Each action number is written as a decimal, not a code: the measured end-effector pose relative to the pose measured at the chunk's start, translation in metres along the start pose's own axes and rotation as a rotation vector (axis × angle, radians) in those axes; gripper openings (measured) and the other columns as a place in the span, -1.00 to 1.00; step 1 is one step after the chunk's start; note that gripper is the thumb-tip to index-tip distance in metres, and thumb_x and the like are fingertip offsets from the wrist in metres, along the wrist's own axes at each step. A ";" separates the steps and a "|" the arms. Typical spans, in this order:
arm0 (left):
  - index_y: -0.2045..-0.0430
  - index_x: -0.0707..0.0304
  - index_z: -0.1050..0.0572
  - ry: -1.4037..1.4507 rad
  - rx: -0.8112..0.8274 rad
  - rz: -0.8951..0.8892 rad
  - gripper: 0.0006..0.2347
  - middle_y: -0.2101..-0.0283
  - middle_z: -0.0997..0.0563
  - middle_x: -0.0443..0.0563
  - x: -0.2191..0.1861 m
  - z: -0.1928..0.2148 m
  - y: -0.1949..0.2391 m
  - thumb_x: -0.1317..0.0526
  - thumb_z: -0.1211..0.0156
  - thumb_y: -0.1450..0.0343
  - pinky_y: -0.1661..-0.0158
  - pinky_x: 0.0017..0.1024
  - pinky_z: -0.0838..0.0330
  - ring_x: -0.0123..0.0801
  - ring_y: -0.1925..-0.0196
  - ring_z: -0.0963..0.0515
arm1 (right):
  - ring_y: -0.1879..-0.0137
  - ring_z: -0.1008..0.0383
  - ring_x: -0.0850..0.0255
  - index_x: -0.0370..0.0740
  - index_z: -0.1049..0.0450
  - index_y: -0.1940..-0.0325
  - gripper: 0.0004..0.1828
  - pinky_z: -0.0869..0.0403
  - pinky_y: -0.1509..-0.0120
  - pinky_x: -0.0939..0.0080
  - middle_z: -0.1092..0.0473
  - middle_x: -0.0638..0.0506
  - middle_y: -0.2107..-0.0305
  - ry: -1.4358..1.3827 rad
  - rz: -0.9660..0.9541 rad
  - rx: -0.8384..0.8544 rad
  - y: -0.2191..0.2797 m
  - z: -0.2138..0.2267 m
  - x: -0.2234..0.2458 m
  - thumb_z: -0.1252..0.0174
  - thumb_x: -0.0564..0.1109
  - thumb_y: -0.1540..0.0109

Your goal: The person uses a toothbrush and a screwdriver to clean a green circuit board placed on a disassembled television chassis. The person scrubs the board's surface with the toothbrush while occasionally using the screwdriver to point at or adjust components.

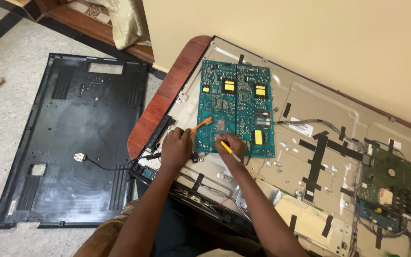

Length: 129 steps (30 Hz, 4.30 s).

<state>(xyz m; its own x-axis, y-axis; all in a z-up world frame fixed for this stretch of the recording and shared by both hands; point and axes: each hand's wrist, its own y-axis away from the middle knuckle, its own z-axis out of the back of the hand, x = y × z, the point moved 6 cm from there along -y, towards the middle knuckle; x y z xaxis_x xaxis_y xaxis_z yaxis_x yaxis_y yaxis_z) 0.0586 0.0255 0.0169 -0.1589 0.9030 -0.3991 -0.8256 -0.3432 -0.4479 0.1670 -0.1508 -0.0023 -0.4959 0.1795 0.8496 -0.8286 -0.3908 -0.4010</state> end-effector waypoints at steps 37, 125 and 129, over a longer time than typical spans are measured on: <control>0.12 0.30 -0.60 0.015 -0.055 -0.035 -0.75 0.31 -0.53 0.11 -0.007 0.007 -0.001 0.30 -0.19 -0.35 0.22 -0.17 -0.42 -0.07 0.25 -0.54 | 0.30 -0.58 0.41 -0.34 -0.59 0.26 -0.88 -0.52 0.22 0.40 -0.59 -0.03 0.39 -0.049 -0.094 0.033 -0.007 0.004 -0.022 -0.31 -0.29 -0.13; 0.08 0.30 -0.59 0.008 -0.019 -0.028 -0.75 0.28 -0.54 0.07 -0.004 0.004 0.003 0.29 -0.17 -0.37 0.21 -0.21 -0.42 -0.13 0.22 -0.54 | 0.35 -0.57 0.22 -0.31 -0.50 0.33 -0.87 -0.50 0.26 0.28 -0.52 -0.08 0.40 0.181 0.110 -0.166 -0.004 -0.004 0.009 -0.28 -0.37 -0.08; 0.08 0.30 -0.59 0.003 -0.009 -0.030 -0.74 0.28 -0.53 0.07 -0.005 0.007 -0.002 0.30 -0.17 -0.37 0.20 -0.22 -0.42 -0.13 0.22 -0.54 | 0.37 -0.57 0.22 -0.32 -0.48 0.35 -0.87 -0.50 0.28 0.28 -0.51 -0.08 0.42 0.146 0.051 -0.089 -0.006 -0.004 0.003 -0.29 -0.36 -0.08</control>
<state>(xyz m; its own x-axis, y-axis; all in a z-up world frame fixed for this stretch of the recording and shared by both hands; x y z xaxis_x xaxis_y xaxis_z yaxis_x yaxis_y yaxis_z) 0.0574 0.0233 0.0256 -0.1320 0.9122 -0.3880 -0.8250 -0.3180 -0.4671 0.1697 -0.1439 0.0016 -0.5649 0.2934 0.7712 -0.8179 -0.3227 -0.4764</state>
